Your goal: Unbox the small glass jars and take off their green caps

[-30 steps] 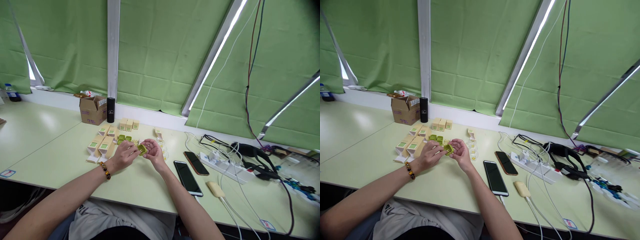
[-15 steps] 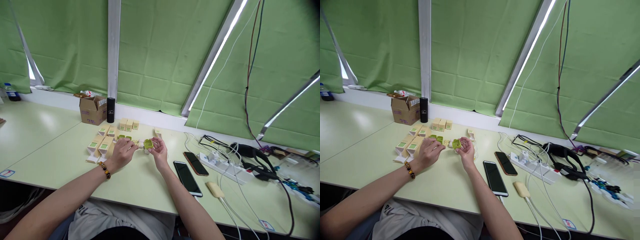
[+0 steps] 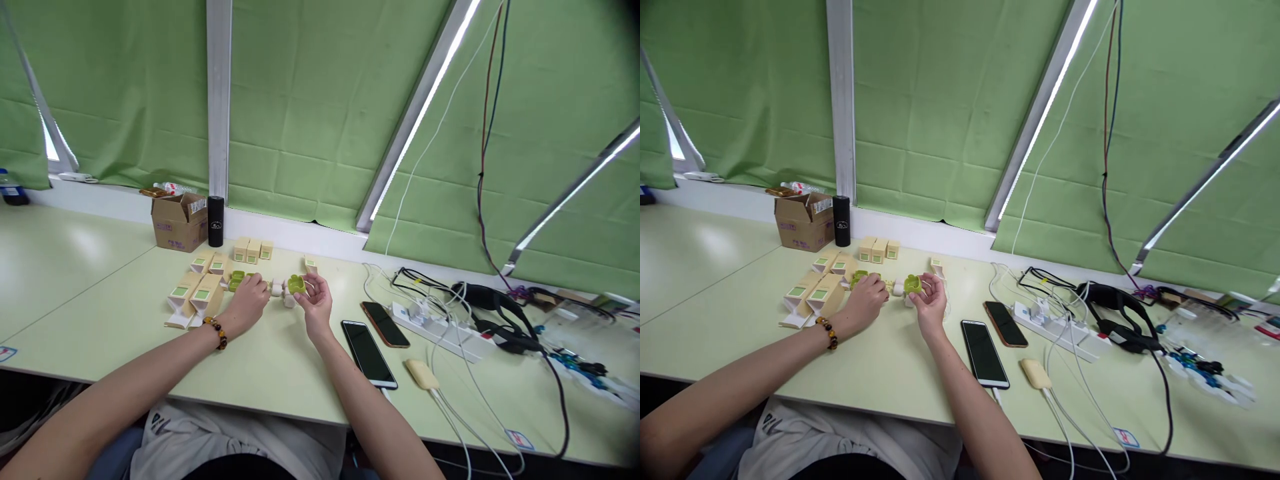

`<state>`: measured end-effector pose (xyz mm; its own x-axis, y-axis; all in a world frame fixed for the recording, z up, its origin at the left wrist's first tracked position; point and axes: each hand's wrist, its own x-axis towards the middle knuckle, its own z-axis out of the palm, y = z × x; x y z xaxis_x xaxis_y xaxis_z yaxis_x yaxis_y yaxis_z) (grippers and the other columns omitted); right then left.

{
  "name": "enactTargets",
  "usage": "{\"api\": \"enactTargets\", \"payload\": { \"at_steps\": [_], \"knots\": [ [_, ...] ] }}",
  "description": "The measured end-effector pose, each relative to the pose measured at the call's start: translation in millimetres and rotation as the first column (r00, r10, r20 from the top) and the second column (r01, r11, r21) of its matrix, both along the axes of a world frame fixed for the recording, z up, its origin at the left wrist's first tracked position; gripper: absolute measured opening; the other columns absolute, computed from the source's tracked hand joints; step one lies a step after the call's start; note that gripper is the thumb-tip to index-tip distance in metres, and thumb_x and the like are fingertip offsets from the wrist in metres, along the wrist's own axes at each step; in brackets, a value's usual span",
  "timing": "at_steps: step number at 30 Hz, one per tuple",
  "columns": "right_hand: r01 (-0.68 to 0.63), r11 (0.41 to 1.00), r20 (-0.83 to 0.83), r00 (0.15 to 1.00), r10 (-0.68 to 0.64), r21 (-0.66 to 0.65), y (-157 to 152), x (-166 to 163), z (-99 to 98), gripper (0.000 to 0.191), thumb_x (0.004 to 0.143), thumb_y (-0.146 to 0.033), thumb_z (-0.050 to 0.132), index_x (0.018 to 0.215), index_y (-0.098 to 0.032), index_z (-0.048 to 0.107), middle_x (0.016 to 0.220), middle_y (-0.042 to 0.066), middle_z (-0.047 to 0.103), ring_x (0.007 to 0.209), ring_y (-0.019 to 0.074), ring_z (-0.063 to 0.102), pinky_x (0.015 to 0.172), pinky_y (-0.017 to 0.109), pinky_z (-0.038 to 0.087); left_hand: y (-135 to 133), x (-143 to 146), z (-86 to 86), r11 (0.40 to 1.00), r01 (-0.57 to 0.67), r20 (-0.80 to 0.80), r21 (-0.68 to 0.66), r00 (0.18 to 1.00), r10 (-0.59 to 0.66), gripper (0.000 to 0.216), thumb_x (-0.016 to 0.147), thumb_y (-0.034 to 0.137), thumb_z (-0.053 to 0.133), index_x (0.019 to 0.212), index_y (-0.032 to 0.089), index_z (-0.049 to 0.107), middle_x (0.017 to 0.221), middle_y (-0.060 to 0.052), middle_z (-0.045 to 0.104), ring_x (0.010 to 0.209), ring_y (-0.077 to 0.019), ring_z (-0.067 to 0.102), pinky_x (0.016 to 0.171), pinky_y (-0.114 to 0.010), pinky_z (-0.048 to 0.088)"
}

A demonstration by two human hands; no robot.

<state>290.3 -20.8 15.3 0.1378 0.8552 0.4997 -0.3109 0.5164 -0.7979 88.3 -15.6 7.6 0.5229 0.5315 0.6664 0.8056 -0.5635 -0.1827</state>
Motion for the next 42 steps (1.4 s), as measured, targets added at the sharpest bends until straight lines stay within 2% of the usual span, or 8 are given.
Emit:
{"api": "enactTargets", "payload": {
  "at_steps": [16,22,25,27,32,36,40,42],
  "knots": [
    [-0.023,1.0,-0.007,1.0,0.023,0.003,0,-3,0.1,0.061,0.065,-0.025,0.092,0.116,-0.027,0.06,0.12,0.006,0.064,0.11,0.0222,0.066,0.091,0.038,0.06,21,10,-4.9,0.992,-0.06,-0.003,-0.115,0.998,0.06,0.025,0.083,0.001,0.066,0.062,0.017,0.067,0.071,-0.013,0.066,0.09,-0.0307,0.053,0.072,-0.042,0.037],
    [-0.04,0.999,-0.012,0.999,0.04,-0.005,-1,-3,0.0,0.063,0.065,-0.028,0.094,0.117,-0.026,0.059,0.121,0.007,0.066,0.111,0.0234,0.068,0.091,0.038,0.06,17,2,11.5,0.994,-0.006,0.132,-0.108,0.991,0.02,0.026,0.086,0.009,0.068,0.061,0.018,0.066,0.065,-0.011,0.064,0.083,-0.0278,0.052,0.069,-0.041,0.038],
    [-0.092,0.996,-0.003,0.996,0.092,-0.019,-2,-4,-0.7,0.065,0.067,-0.032,0.094,0.121,-0.026,0.057,0.123,0.008,0.067,0.111,0.0244,0.069,0.093,0.039,0.06,7,-11,28.7,0.994,0.058,0.27,-0.087,0.962,-0.032,0.018,0.091,0.013,0.064,0.077,0.018,0.073,0.076,-0.011,0.07,0.092,-0.0291,0.054,0.076,-0.043,0.042],
    [-0.166,0.985,-0.003,0.986,0.166,-0.038,-4,-5,-1.3,0.067,0.07,-0.034,0.093,0.125,-0.027,0.055,0.124,0.008,0.069,0.11,0.0245,0.071,0.094,0.039,0.059,-4,-21,39.6,0.991,0.085,0.322,-0.101,0.945,-0.048,0.013,0.095,0.018,0.063,0.102,0.02,0.074,0.098,-0.01,0.075,0.11,-0.0326,0.052,0.09,-0.05,0.045],
    [-0.369,0.927,0.031,0.928,0.372,-0.067,-11,-12,-4.2,0.07,0.074,-0.04,0.091,0.13,-0.031,0.051,0.126,0.008,0.073,0.11,0.0252,0.074,0.1,0.043,0.058,-31,-35,49.8,0.935,0.313,0.309,-0.166,0.917,-0.252,0.052,0.096,0.025,0.069,0.145,0.025,0.055,0.14,-0.009,0.064,0.136,-0.0327,0.041,0.116,-0.053,0.038],
    [-0.439,0.896,0.089,0.892,0.444,-0.065,-16,-18,-7.0,0.067,0.078,-0.043,0.089,0.13,-0.031,0.05,0.124,0.008,0.074,0.109,0.0257,0.074,0.102,0.047,0.058,-38,-34,44.6,0.887,0.383,0.29,-0.259,0.906,-0.307,0.062,0.093,0.026,0.072,0.151,0.029,0.05,0.143,-0.009,0.063,0.14,-0.0342,0.039,0.116,-0.054,0.038],
    [-0.451,0.889,0.125,0.88,0.458,-0.08,-19,-20,-8.1,0.065,0.08,-0.045,0.088,0.131,-0.03,0.049,0.12,0.007,0.075,0.107,0.0262,0.075,0.102,0.049,0.058,-37,-31,39.3,0.852,0.414,0.355,-0.321,0.886,-0.297,0.05,0.097,0.022,0.067,0.145,0.03,0.058,0.134,-0.009,0.068,0.133,-0.0329,0.046,0.113,-0.054,0.039],
    [-0.456,0.887,0.124,0.878,0.462,-0.079,-19,-20,-7.9,0.062,0.083,-0.046,0.085,0.131,-0.03,0.049,0.12,0.008,0.074,0.107,0.0263,0.075,0.103,0.051,0.058,-33,-31,35.7,0.806,0.465,0.467,-0.366,0.841,-0.273,0.044,0.096,0.024,0.068,0.139,0.03,0.064,0.134,-0.009,0.068,0.131,-0.0318,0.05,0.114,-0.054,0.039]
  ]
}}
